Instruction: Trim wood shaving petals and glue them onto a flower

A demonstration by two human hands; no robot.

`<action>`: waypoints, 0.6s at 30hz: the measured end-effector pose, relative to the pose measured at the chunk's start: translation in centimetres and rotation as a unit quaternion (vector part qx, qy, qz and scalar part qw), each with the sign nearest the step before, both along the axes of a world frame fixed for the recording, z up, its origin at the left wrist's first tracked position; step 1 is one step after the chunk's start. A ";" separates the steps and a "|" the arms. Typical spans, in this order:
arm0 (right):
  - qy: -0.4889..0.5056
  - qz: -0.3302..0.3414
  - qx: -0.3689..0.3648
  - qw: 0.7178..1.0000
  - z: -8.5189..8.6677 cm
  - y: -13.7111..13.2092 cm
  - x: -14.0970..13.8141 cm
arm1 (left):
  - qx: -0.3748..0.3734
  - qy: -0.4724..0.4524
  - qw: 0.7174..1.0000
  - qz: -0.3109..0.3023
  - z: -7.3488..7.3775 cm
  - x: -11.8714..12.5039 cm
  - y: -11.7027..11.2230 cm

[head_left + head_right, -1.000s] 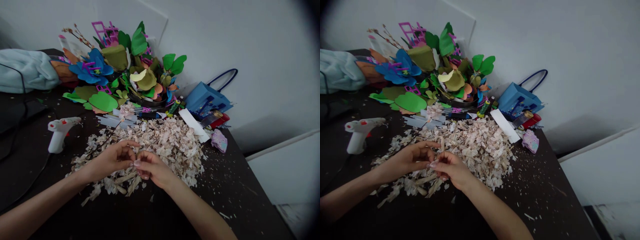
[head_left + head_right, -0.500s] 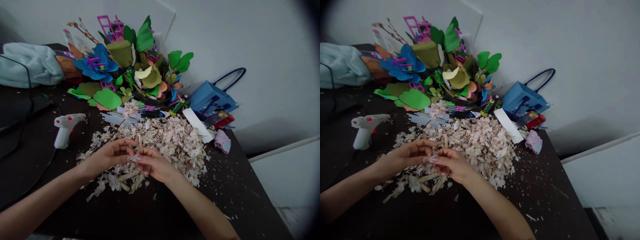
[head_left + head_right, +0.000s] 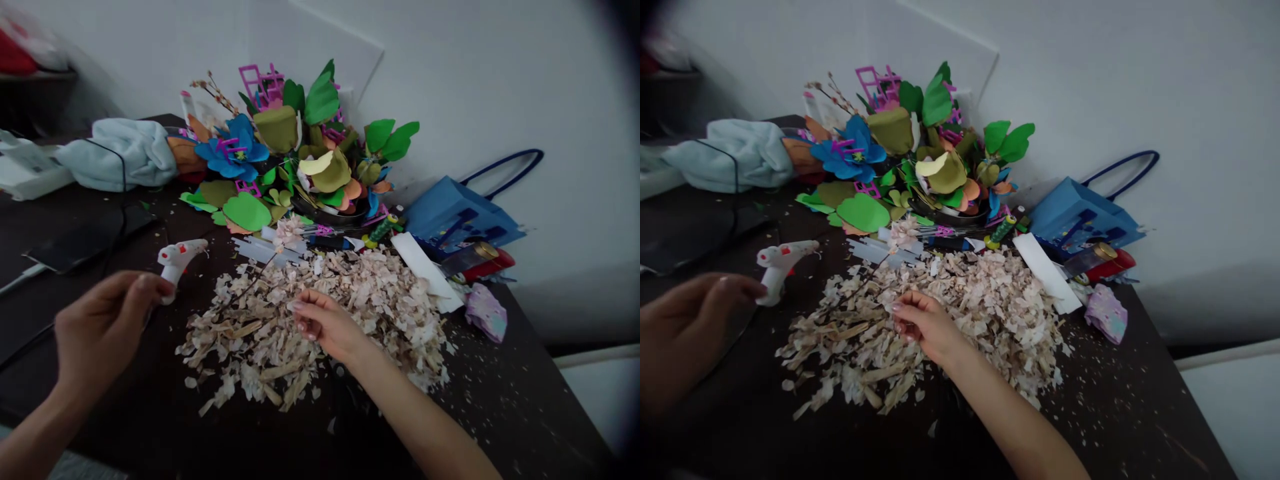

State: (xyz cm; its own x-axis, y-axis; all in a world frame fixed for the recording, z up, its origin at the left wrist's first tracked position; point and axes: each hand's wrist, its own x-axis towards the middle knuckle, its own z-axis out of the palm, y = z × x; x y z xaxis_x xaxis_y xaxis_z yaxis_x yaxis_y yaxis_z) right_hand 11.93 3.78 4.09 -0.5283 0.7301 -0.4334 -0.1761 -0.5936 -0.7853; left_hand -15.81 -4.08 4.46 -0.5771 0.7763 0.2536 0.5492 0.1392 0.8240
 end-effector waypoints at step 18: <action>0.001 0.005 0.039 0.999 0.4 3.8 -3.2 | -0.187 0.109 0.972 -0.090 -3.8 -4.8 4.8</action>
State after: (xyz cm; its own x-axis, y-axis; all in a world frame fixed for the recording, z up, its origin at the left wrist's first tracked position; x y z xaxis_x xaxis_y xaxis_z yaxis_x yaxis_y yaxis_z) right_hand 8.68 7.53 4.44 -0.5368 0.7557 -0.3753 -0.1712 -0.5332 -0.8285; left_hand -20.63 0.76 0.62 -0.3874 0.9213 0.0346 0.7480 0.2921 0.5960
